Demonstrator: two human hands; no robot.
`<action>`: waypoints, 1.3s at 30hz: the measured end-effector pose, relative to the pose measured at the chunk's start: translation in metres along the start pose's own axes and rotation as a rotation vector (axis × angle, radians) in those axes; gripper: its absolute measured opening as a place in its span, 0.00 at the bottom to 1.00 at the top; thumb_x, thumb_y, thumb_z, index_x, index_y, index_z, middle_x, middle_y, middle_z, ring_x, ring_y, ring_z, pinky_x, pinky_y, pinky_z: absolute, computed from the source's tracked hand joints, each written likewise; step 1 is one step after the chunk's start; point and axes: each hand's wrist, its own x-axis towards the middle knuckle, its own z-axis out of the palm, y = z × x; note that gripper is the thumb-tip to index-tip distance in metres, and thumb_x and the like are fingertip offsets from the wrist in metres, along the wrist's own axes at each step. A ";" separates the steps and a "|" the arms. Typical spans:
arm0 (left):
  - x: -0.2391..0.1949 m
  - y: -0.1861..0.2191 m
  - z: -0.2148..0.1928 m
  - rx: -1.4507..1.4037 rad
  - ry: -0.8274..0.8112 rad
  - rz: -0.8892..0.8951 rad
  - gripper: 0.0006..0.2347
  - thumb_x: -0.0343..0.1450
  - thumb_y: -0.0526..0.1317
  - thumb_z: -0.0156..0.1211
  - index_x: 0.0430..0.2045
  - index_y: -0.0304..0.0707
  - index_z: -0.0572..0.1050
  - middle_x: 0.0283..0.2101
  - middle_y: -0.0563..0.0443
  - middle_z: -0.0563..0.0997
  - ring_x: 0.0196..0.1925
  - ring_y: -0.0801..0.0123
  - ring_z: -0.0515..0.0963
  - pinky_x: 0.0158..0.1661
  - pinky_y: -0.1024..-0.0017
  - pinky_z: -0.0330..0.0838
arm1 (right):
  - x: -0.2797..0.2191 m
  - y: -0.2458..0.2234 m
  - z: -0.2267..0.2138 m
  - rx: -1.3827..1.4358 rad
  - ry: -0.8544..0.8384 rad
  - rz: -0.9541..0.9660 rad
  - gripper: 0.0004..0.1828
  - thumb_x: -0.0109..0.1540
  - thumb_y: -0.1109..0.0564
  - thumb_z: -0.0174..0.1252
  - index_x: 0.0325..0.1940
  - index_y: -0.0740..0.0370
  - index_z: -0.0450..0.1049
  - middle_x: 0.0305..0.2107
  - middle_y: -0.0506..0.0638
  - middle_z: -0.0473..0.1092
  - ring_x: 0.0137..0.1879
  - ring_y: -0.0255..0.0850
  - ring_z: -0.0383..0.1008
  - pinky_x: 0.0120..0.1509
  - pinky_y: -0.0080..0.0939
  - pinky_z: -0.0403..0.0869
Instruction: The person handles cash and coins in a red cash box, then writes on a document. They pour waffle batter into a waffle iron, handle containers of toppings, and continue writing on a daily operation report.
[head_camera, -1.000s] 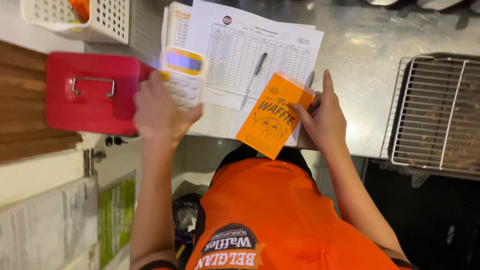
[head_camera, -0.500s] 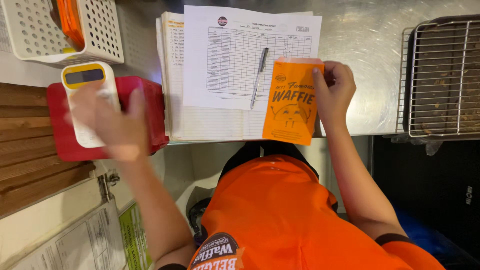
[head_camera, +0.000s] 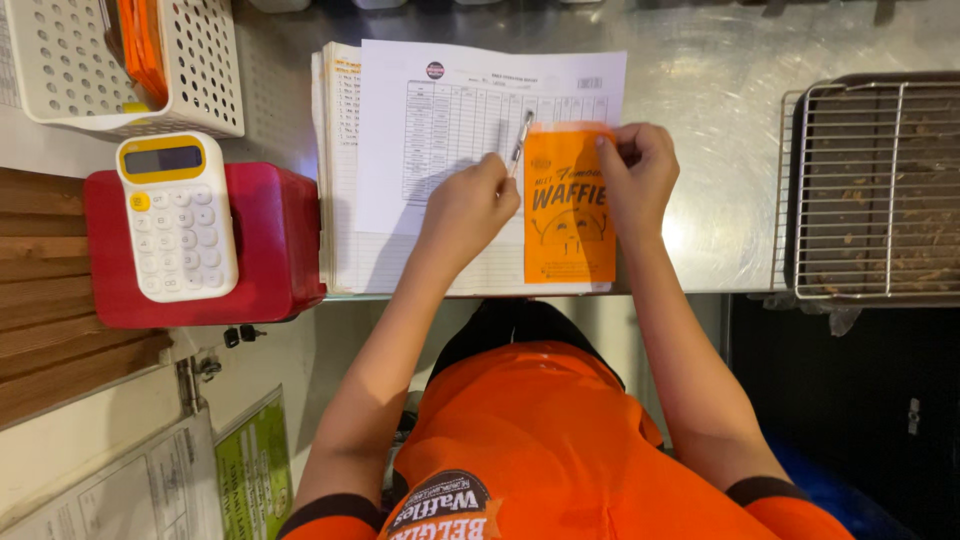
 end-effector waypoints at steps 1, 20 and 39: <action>-0.010 0.001 -0.009 -0.272 -0.037 -0.118 0.04 0.74 0.36 0.58 0.32 0.37 0.71 0.23 0.51 0.78 0.20 0.70 0.79 0.27 0.69 0.71 | -0.003 0.005 -0.004 0.033 0.001 -0.037 0.07 0.65 0.66 0.67 0.39 0.67 0.74 0.39 0.49 0.70 0.39 0.32 0.71 0.45 0.33 0.73; 0.046 -0.001 0.013 -0.787 0.364 -0.048 0.04 0.77 0.30 0.57 0.43 0.28 0.74 0.35 0.48 0.81 0.31 0.75 0.82 0.34 0.76 0.77 | -0.060 0.052 -0.145 0.237 -0.061 0.178 0.06 0.71 0.69 0.59 0.52 0.69 0.72 0.41 0.49 0.74 0.44 0.29 0.73 0.50 0.27 0.73; 0.033 -0.029 0.018 -0.361 0.459 -0.133 0.07 0.80 0.33 0.57 0.32 0.31 0.74 0.22 0.55 0.73 0.20 0.79 0.71 0.22 0.77 0.74 | -0.062 0.086 -0.173 0.230 0.040 0.125 0.03 0.77 0.68 0.58 0.53 0.69 0.70 0.43 0.54 0.75 0.44 0.31 0.77 0.53 0.29 0.77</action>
